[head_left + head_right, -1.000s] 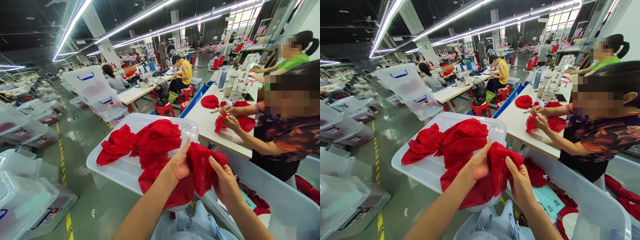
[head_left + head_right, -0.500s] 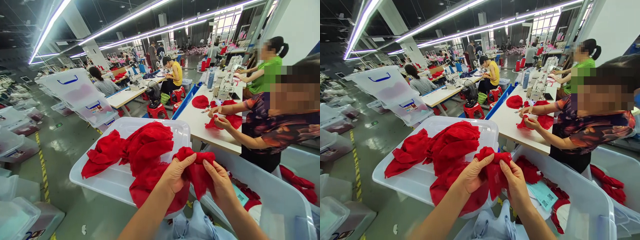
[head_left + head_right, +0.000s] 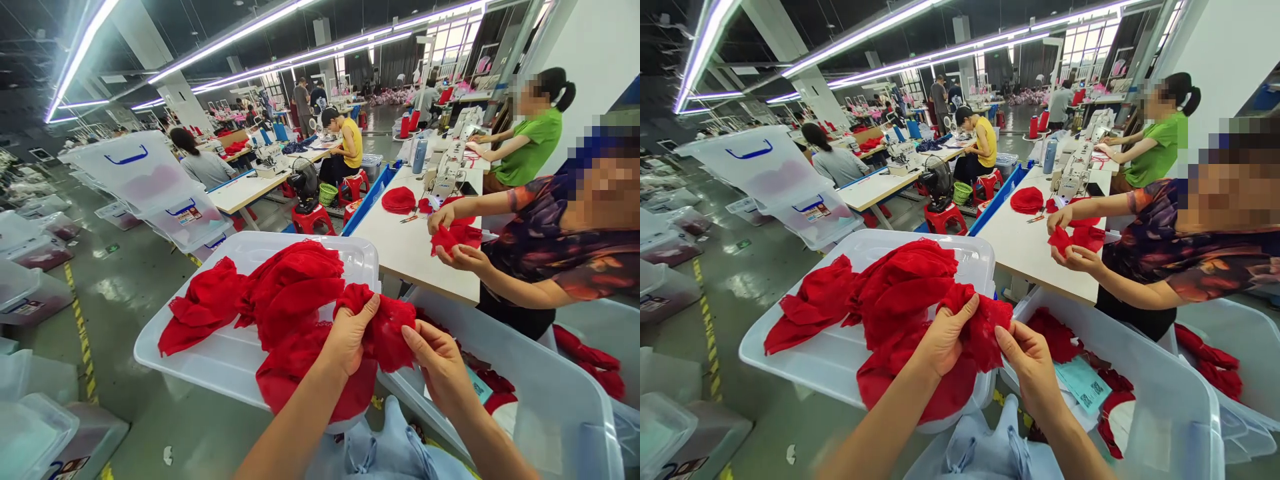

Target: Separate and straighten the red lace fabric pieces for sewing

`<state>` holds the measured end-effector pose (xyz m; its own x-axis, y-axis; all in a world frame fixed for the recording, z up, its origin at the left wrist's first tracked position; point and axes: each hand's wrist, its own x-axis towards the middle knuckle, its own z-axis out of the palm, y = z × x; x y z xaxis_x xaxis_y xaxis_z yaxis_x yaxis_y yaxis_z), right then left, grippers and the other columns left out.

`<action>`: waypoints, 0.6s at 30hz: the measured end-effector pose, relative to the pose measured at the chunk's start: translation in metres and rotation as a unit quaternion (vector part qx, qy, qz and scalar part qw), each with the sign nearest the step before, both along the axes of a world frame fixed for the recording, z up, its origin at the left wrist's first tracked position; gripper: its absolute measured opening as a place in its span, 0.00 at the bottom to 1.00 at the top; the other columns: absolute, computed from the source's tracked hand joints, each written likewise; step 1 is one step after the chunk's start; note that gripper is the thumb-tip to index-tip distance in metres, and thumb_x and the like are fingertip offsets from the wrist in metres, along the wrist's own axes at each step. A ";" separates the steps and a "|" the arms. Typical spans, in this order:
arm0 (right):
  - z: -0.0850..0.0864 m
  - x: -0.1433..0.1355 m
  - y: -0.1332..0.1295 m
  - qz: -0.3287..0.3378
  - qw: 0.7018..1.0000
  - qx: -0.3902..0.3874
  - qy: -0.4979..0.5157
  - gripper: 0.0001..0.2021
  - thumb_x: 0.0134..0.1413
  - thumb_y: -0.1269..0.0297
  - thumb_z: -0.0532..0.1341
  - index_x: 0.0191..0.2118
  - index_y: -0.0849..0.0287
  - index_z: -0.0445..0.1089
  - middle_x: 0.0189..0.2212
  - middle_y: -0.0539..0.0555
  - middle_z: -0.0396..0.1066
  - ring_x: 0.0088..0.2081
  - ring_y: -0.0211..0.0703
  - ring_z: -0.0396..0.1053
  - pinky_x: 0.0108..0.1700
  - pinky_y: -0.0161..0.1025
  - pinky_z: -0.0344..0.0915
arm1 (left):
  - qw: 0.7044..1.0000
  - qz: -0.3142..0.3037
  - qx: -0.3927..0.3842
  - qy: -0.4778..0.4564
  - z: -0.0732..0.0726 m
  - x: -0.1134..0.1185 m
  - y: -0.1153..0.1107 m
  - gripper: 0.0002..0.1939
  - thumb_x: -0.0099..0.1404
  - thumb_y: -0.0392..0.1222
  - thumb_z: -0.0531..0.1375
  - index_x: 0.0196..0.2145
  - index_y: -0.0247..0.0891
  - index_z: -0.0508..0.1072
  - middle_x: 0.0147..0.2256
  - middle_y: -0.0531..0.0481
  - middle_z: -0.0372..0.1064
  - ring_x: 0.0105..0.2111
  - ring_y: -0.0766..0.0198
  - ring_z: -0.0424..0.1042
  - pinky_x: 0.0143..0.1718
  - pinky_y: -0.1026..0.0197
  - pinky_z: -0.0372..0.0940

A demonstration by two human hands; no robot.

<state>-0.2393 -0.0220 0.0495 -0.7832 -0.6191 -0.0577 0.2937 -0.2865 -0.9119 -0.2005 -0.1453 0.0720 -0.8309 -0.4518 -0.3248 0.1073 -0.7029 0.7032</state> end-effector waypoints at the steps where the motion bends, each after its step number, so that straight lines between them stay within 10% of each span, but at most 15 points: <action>1: -0.001 0.001 -0.001 -0.010 1.000 -0.003 -0.004 0.17 0.46 0.51 0.69 0.23 0.59 0.70 0.20 0.48 0.62 0.24 0.35 0.53 0.27 0.32 0.56 | 1.000 0.007 -0.008 -0.001 -0.001 -0.001 0.000 0.18 0.44 0.45 0.74 0.27 0.36 0.71 0.24 0.54 0.73 0.25 0.67 0.71 0.33 0.64 0.67; 11: -0.003 0.008 -0.009 0.012 1.000 -0.013 -0.001 0.11 0.49 0.52 0.67 0.32 0.55 0.74 0.25 0.49 0.68 0.24 0.38 0.57 0.30 0.38 0.60 | 0.998 0.038 -0.042 0.002 0.000 -0.004 0.004 0.20 0.44 0.49 0.73 0.29 0.37 0.71 0.24 0.56 0.70 0.25 0.68 0.69 0.32 0.64 0.67; 18: -0.006 0.023 -0.009 -0.025 0.943 0.079 0.322 0.22 0.60 0.58 0.57 0.17 0.56 0.50 0.16 0.45 0.46 0.20 0.34 0.45 0.22 0.35 0.45 | 0.998 0.065 0.011 -0.005 -0.008 -0.022 0.008 0.28 0.31 0.52 0.76 0.22 0.38 0.63 0.16 0.62 0.60 0.15 0.73 0.59 0.22 0.66 0.59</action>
